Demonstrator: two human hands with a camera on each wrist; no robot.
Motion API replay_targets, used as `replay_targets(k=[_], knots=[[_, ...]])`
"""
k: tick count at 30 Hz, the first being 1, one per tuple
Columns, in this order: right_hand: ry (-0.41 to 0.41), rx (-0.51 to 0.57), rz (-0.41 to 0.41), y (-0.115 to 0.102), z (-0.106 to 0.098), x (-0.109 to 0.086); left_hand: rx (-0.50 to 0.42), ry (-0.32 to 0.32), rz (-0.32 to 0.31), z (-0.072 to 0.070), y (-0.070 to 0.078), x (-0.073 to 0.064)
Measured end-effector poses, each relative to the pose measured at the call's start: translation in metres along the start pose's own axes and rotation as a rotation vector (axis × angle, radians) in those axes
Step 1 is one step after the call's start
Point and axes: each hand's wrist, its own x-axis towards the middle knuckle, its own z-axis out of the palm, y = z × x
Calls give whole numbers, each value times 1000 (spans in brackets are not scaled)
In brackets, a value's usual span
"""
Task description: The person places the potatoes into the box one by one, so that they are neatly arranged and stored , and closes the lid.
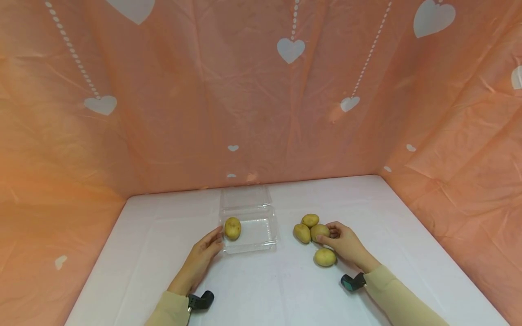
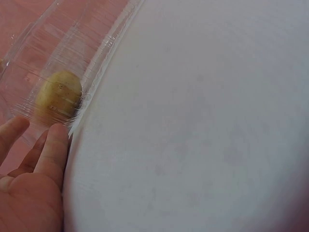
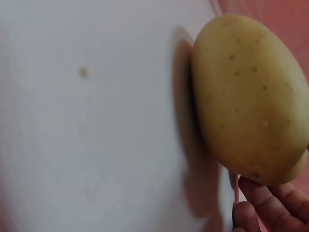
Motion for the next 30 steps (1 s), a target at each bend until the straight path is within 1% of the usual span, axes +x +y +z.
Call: replay_targets(k=[4, 8, 14, 18, 22, 30], knots=[[3, 11, 8, 1, -1, -1, -7, 8, -4, 1, 0, 0], [12, 24, 5, -2, -7, -1, -4, 13, -8, 1, 0, 1], [55, -13, -51, -16, -18, 1, 6, 13, -15, 0, 1, 1], [76, -15, -80, -27, -21, 4, 8, 9, -17, 0, 1, 0], [69, -6, -98, -40, -20, 7, 10, 12, -14, 1, 2, 0], [30, 82, -157, -65, -6, 18, 6, 18, -18, 1, 1, 1]])
